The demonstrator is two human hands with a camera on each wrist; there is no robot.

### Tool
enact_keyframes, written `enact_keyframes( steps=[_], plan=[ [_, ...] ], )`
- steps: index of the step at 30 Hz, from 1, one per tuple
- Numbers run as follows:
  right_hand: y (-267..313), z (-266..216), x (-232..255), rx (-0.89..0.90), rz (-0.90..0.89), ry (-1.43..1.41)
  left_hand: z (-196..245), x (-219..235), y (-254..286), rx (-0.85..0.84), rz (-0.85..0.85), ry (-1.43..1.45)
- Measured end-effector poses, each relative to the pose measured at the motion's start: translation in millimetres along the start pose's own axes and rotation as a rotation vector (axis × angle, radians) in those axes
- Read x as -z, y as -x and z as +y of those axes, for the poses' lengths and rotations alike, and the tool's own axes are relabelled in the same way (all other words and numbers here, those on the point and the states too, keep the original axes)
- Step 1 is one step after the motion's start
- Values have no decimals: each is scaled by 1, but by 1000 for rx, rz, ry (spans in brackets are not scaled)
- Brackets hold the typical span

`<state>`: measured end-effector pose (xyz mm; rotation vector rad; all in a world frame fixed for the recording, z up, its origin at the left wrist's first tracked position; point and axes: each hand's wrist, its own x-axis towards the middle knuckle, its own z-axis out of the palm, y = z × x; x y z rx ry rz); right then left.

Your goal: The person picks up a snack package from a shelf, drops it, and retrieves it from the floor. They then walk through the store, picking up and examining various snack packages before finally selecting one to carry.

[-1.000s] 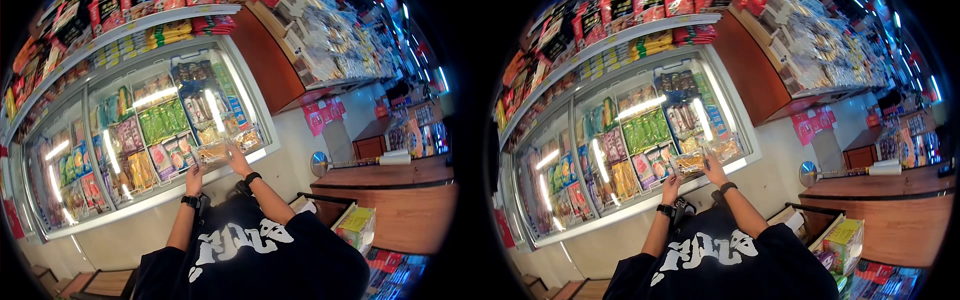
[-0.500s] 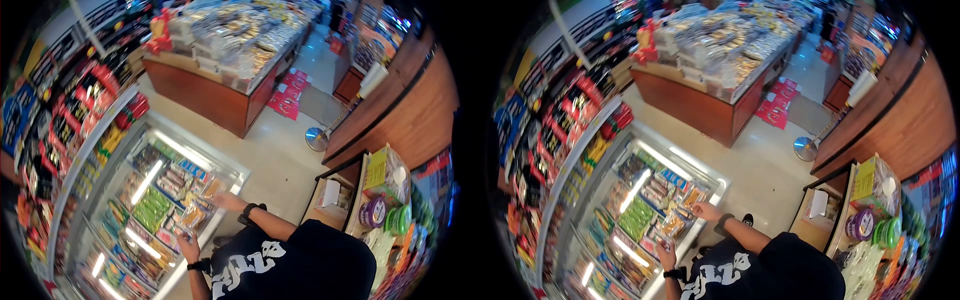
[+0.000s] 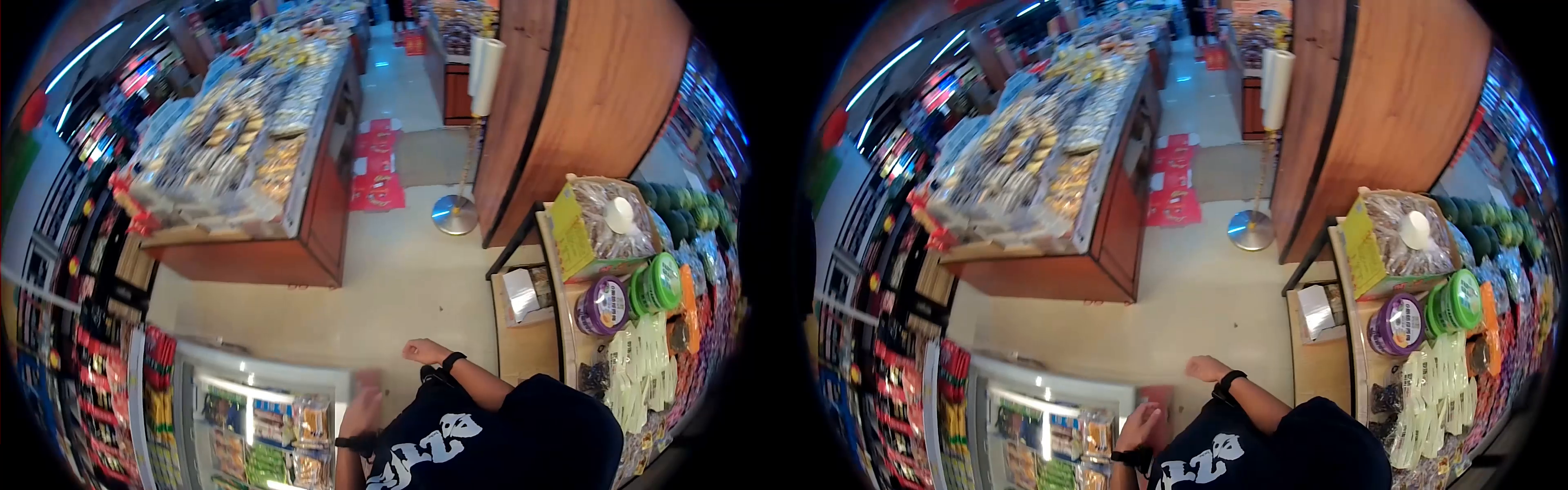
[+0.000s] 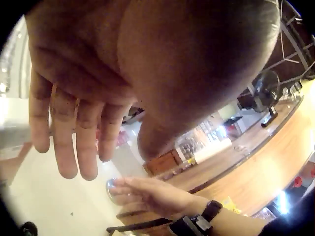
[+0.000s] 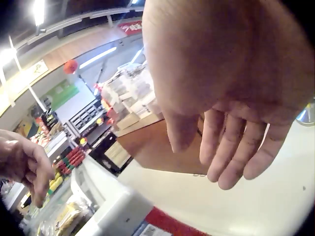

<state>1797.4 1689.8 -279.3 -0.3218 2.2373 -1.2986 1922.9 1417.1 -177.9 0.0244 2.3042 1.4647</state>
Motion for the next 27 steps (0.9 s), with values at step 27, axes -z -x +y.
enact_keyframes(
  steps=[27],
  plan=[
    [-113, 35, 311, -536, -13, -375, 131, 71, -414, -103, -525, -92]
  ],
)
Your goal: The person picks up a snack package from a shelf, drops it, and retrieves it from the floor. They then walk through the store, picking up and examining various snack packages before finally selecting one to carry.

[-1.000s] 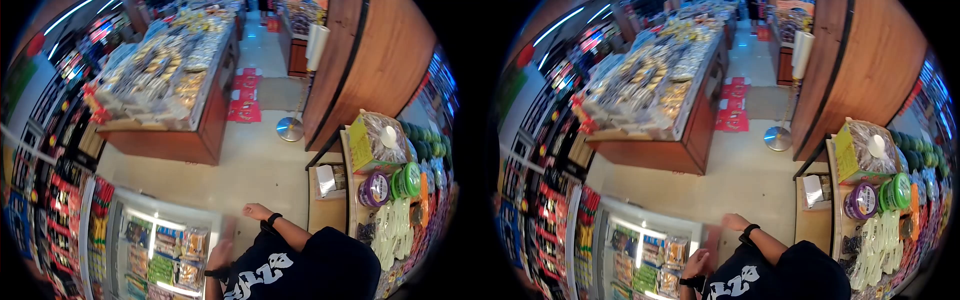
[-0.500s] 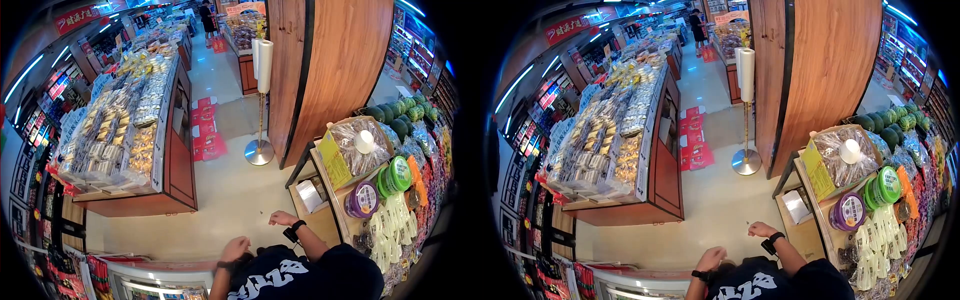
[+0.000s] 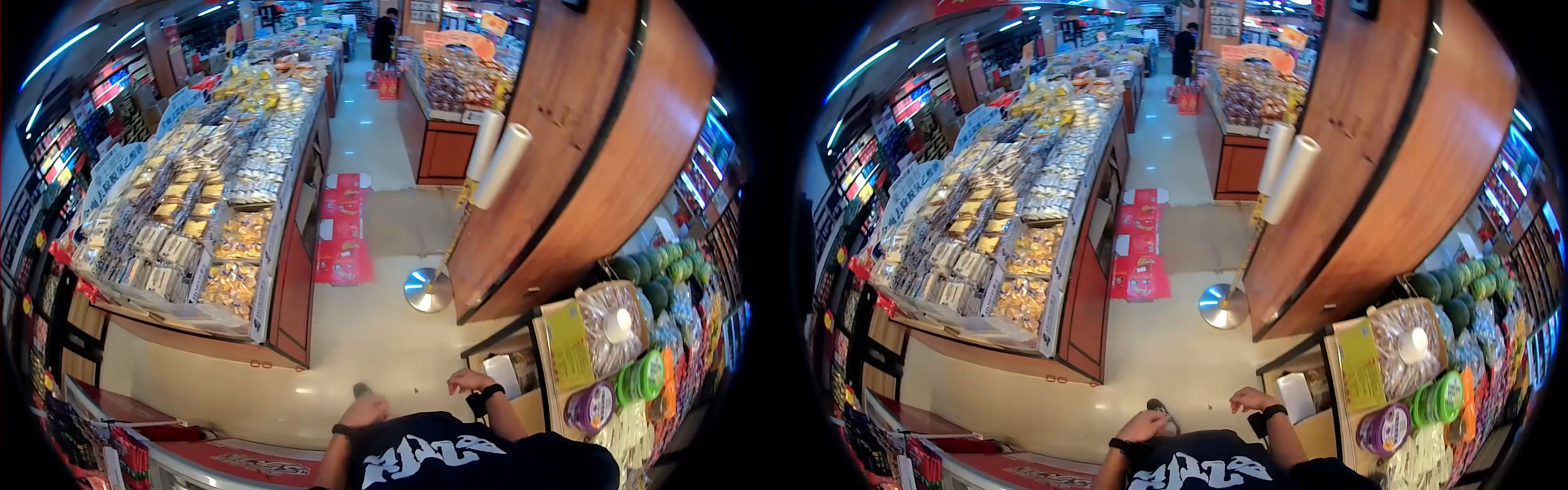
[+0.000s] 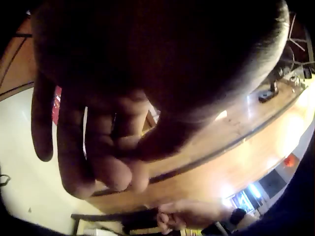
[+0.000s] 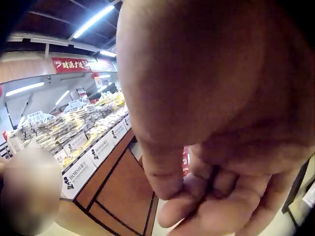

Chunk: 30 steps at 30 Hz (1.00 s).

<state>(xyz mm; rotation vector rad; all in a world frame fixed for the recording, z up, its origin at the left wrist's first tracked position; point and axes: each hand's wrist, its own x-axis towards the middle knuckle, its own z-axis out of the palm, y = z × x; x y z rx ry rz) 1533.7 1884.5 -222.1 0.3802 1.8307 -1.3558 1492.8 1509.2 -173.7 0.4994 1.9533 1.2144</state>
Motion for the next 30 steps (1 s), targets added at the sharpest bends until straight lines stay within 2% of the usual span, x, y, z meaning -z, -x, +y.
enact_keyframes(
  steps=[1, 2, 5, 6, 9, 11, 13, 14, 15, 17, 19, 20, 21, 22, 23, 25, 28, 29, 30],
  plan=[
    [-7, -28, 9, -37, -4, 32, -29, 18, -20, -81, 75, -47],
    [-19, -56, 16, -84, 29, 48, -46, 40, -37, -92, 112, -8],
    [-68, -112, 52, 27, -47, 130, -65, 110, -74, -114, 175, 55],
    [-65, -152, 48, 78, -32, 204, -52, 135, -79, -63, 181, 18],
    [-83, -198, 48, 166, -9, 120, -18, 194, -90, -41, 241, -15],
    [-99, -201, 49, 259, -45, 67, -24, 217, -110, -30, 200, 19],
    [-104, -203, 47, 216, -46, 16, -30, 232, -132, -13, 133, 24],
    [-119, -184, 52, 172, -43, 52, -34, 236, -142, 3, 89, 9],
    [-135, -162, 56, 205, -81, 48, -40, 240, -152, 18, 46, -6],
    [-145, -152, 61, 57, -101, 84, -43, 245, -173, 34, -57, -27],
    [-153, -151, 71, 66, -70, 81, -18, 247, -179, 14, -143, -54],
    [-162, -148, 76, 11, -51, -55, -10, 248, -185, -50, -199, -93],
    [-175, -150, 83, 5, -32, -63, -1, 250, -194, -115, -251, -136],
    [-190, -153, 94, 35, -24, -73, 6, 251, -205, 13, -353, -10],
    [-201, -162, 104, 66, -16, -86, 12, 254, -220, -3, -418, -169],
    [-233, -179, 126, 145, -18, -132, -2, 252, -245, -188, -104, -454],
    [-277, -224, 176, 258, -25, -135, 42, 305, -287, -58, -125, -503],
    [-291, -242, 194, 279, -10, -115, 80, 328, -298, 96, -188, -431],
    [-306, -261, 210, 335, 19, -178, 86, 343, -316, 145, -193, -328]
  ],
)
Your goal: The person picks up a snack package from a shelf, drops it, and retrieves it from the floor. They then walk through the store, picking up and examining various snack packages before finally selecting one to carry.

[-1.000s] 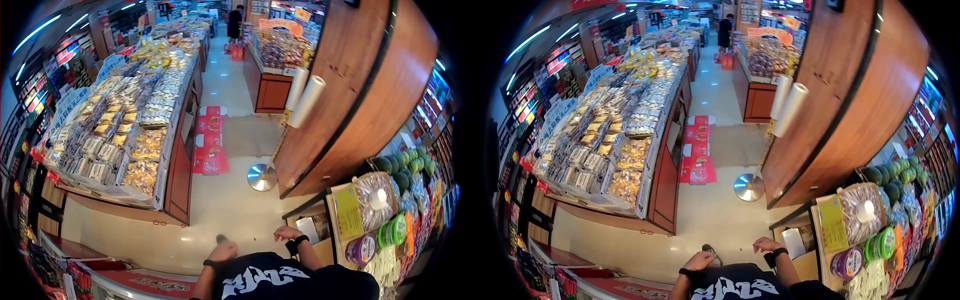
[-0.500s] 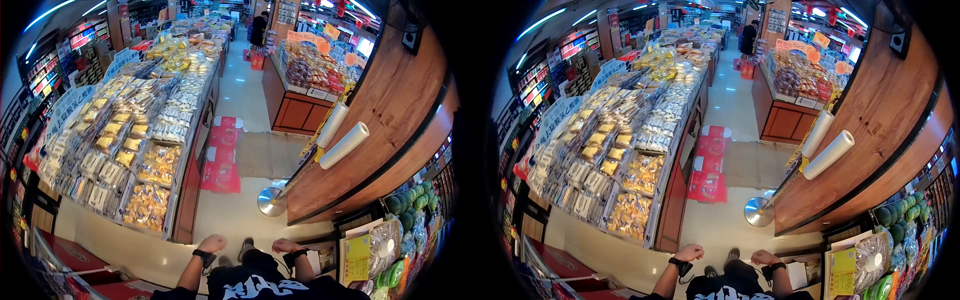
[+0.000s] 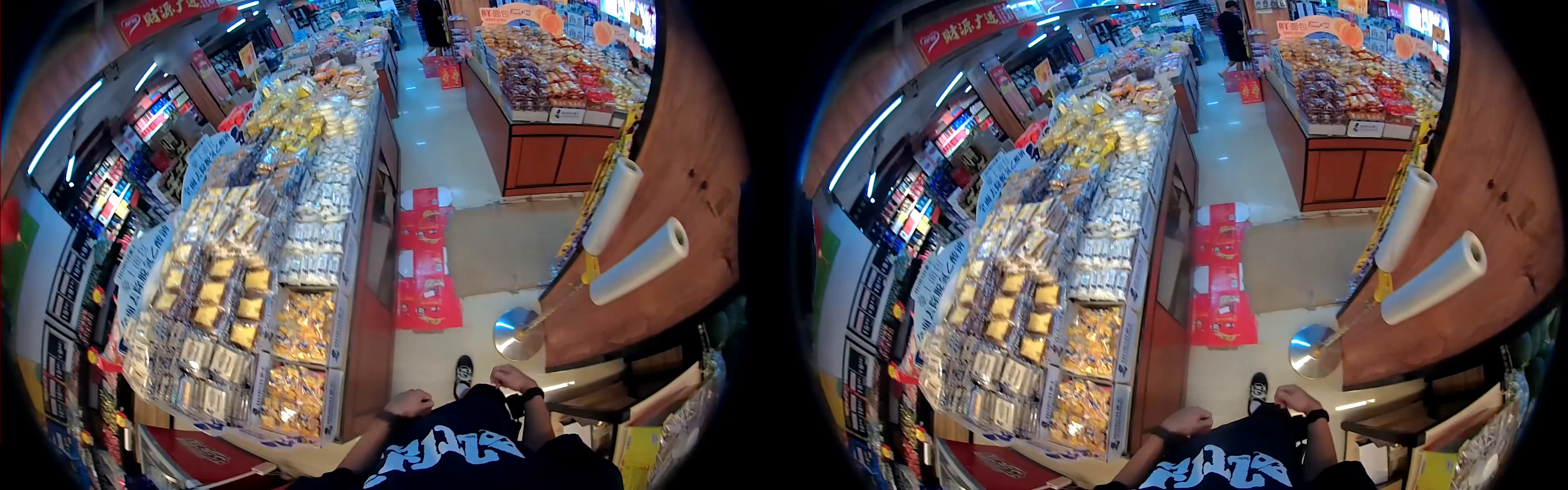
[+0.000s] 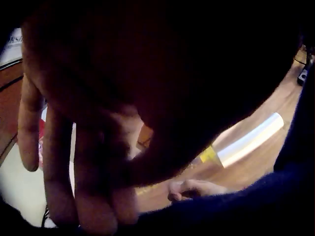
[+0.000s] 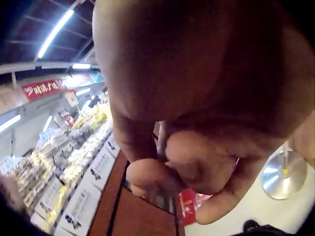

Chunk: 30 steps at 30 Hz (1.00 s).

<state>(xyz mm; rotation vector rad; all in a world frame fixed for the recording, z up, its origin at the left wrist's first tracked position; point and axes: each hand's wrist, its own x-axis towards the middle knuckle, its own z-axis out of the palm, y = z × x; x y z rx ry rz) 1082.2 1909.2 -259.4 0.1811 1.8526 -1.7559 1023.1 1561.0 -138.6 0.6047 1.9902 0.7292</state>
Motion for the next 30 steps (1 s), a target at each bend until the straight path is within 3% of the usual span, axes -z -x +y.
enact_keyframes(
  steps=[1, 4, 5, 7, 9, 13, 15, 17, 18, 20, 21, 22, 24, 25, 26, 29, 30],
  plan=[
    [-18, -18, 17, 40, -17, -88, 0, 19, -18, 31, -17, 106],
    [-67, -58, 56, 170, 86, -117, 7, 68, -66, -85, 38, 16],
    [-82, -69, 67, 181, 100, -134, 12, 83, -79, -110, 77, -133],
    [-108, -84, 82, 222, 162, -124, 37, 114, -94, -29, 58, -77],
    [-122, -96, 94, 182, 227, 2, 35, 127, -117, -24, 29, 7],
    [-142, -108, 108, 119, 80, -134, 35, 146, -150, -68, -96, 158],
    [-160, -112, 114, -21, 20, -41, 29, 150, -166, -98, -11, 183],
    [-181, -106, 122, -60, -16, 48, 12, 151, -191, -19, -62, 247],
    [-187, -113, 126, -62, -41, 54, 14, 160, -196, -121, -36, 137],
    [-208, -145, 136, -53, -84, 88, 23, 205, -203, -297, -9, 35],
    [-227, -148, 143, -51, -59, 38, 10, 219, -221, -160, -83, 127],
    [-243, -161, 154, -35, -43, 26, -27, 226, -256, -288, -129, 265],
    [-282, -185, 174, -4, 24, -4, -44, 269, -286, -398, -78, 279],
    [-299, -213, 178, 8, 75, -21, -29, 305, -280, -374, 24, 167],
    [-311, -241, 183, -23, 190, 78, -31, 331, -290, -325, 17, 216],
    [-385, -290, 215, 52, 158, 120, -26, 418, -309, -310, 90, 49],
    [-390, -342, 198, 58, 185, 47, -27, 441, -320, -375, 110, 117]
  ],
)
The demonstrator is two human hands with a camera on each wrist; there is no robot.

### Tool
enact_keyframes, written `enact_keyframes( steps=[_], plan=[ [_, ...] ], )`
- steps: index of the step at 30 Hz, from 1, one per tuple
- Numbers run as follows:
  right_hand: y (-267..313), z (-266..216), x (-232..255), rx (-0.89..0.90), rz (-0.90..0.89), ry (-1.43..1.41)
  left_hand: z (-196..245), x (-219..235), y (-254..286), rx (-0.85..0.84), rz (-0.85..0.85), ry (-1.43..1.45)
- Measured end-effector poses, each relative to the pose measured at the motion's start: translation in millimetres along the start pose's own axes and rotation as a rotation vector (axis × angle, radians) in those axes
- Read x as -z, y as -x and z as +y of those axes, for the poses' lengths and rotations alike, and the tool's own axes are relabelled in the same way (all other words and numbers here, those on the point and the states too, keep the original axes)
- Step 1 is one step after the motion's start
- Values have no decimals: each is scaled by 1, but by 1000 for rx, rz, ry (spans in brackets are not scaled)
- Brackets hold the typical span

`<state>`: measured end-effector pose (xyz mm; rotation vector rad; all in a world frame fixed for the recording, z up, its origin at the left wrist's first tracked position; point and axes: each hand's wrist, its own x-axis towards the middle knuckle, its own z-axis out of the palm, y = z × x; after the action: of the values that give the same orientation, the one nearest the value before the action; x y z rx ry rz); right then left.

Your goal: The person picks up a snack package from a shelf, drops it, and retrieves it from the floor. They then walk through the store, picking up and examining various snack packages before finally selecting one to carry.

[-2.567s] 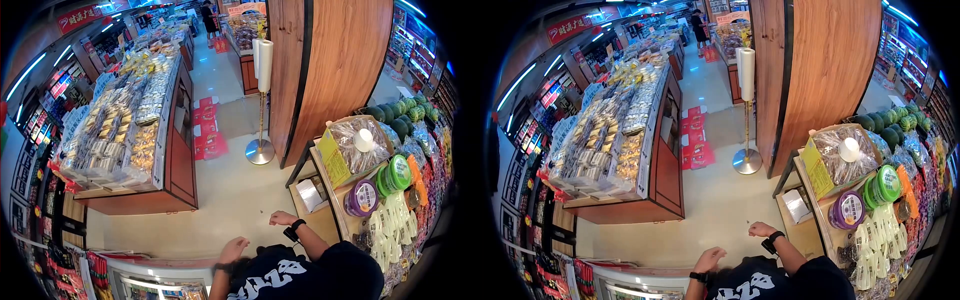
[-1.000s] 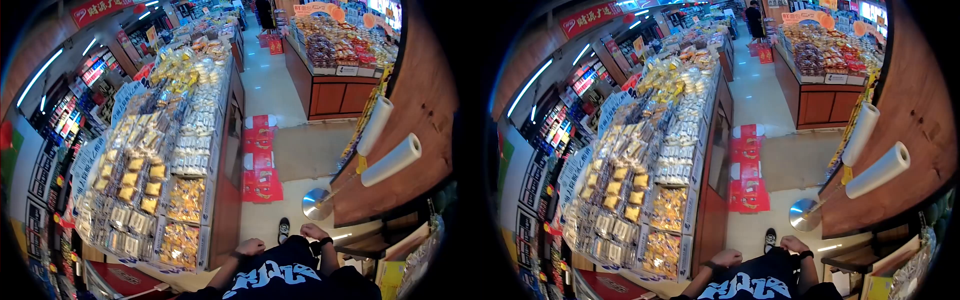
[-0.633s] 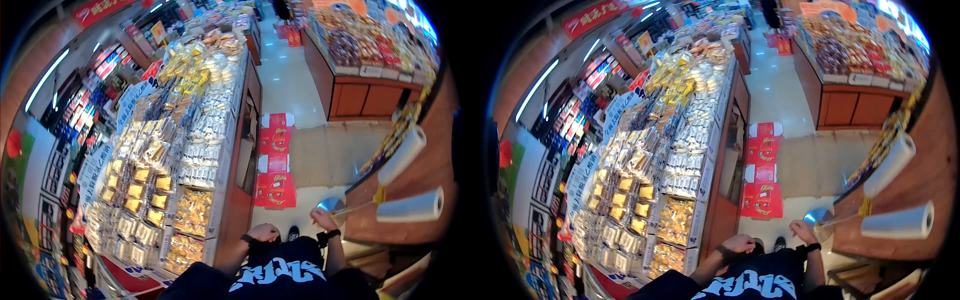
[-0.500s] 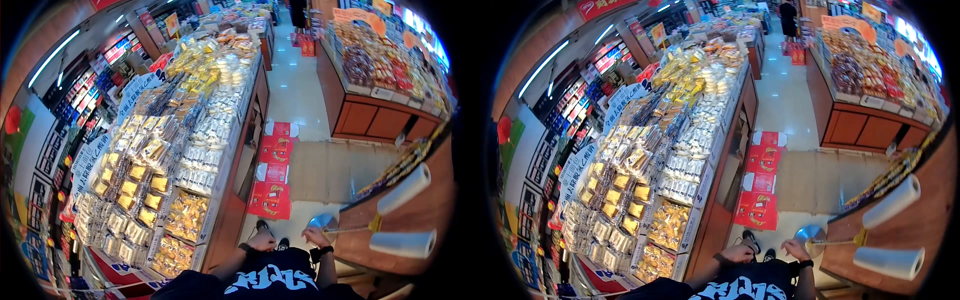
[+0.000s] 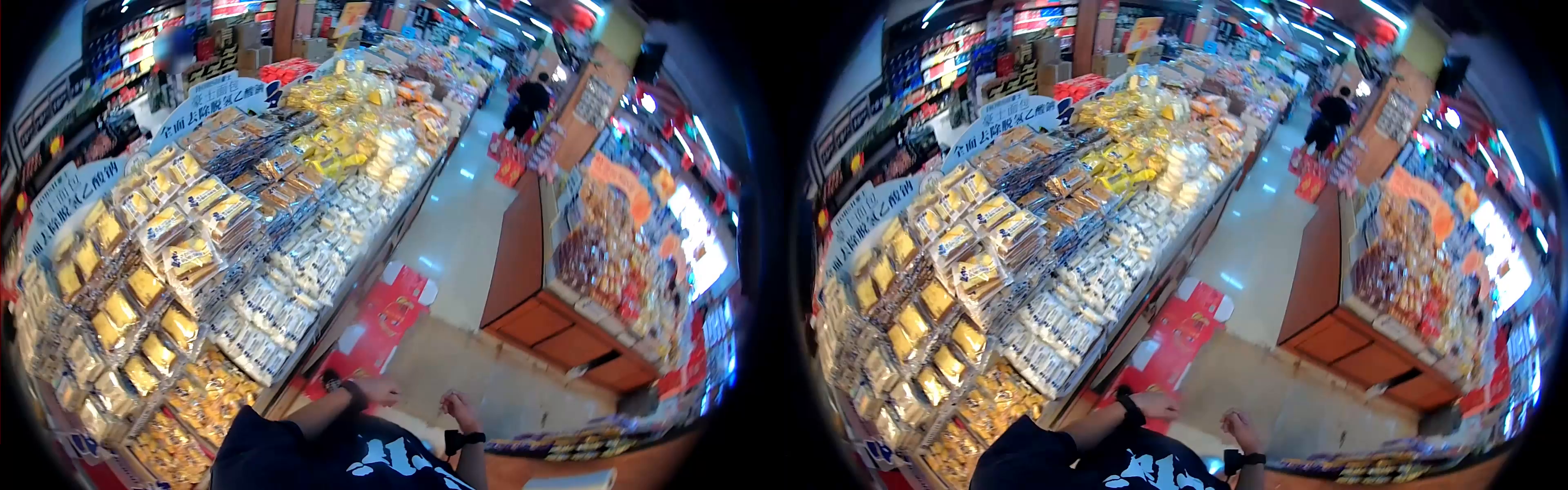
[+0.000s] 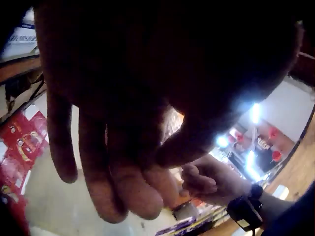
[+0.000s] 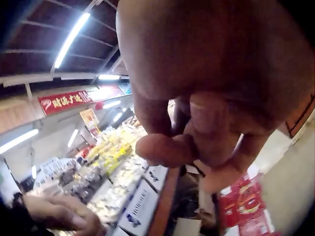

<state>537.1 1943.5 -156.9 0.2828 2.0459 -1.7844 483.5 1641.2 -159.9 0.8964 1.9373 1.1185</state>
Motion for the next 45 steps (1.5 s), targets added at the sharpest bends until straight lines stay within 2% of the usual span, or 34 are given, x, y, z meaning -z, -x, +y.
enact_keyframes(
  steps=[1, 2, 5, 7, 9, 10, 13, 14, 17, 19, 23, 25, 27, 29, 31, 32, 34, 37, 38, 41, 45],
  plan=[
    [-6, -55, -21, 1, 19, -78, -7, 24, -10, -57, 32, 62],
    [-31, -69, -23, -9, 31, -30, -18, 49, -15, -106, 65, 119],
    [-91, -107, -41, -22, 63, 4, -67, 86, -52, -299, 496, 457],
    [-116, -137, -52, 36, -43, 54, -57, 126, -40, -219, 627, 249],
    [-146, -160, -71, 112, -151, 29, -43, 154, -17, -199, 706, 631],
    [-166, -159, -77, 97, -211, -119, -43, 168, -9, -189, 744, 812],
    [-209, -175, -114, 134, -121, -90, -70, 192, 9, -241, 894, 1015],
    [-238, -159, -113, 142, -167, -44, -79, 199, 12, -168, 1036, 1037],
    [-285, -182, -146, -17, -309, -285, -99, 226, 25, -91, 1277, 1353],
    [-317, -200, -166, -57, -386, -290, -96, 249, 38, -114, 1402, 1444],
    [-391, -244, -191, -109, -586, -316, -96, 303, 48, -148, 1637, 1407],
    [-429, -257, -203, -131, -606, -364, -94, 334, 47, -217, 1683, 1331],
    [-465, -276, -218, -146, -644, -378, -94, 369, 44, -200, 1729, 1293],
    [-495, -300, -234, -100, -716, -355, -87, 407, 40, -161, 1787, 1270],
    [-516, -323, -252, -88, -736, -371, -98, 438, 41, -120, 1792, 1235],
    [-524, -337, -258, -148, -720, -338, -101, 453, 40, -91, 1800, 1209],
    [-544, -346, -270, -161, -781, -365, -100, 483, 39, -5, 1807, 1213],
    [-570, -354, -278, -194, -859, -360, -123, 507, 37, 1, 1839, 1317],
    [-576, -357, -279, -204, -884, -351, -134, 512, 36, -78, 1860, 1357],
    [-597, -361, -285, -228, -919, -354, -143, 521, 33, -81, 1962, 1490],
    [-614, -372, -303, -192, -930, -268, -126, 526, 25, -101, 1952, 1463]
  ],
)
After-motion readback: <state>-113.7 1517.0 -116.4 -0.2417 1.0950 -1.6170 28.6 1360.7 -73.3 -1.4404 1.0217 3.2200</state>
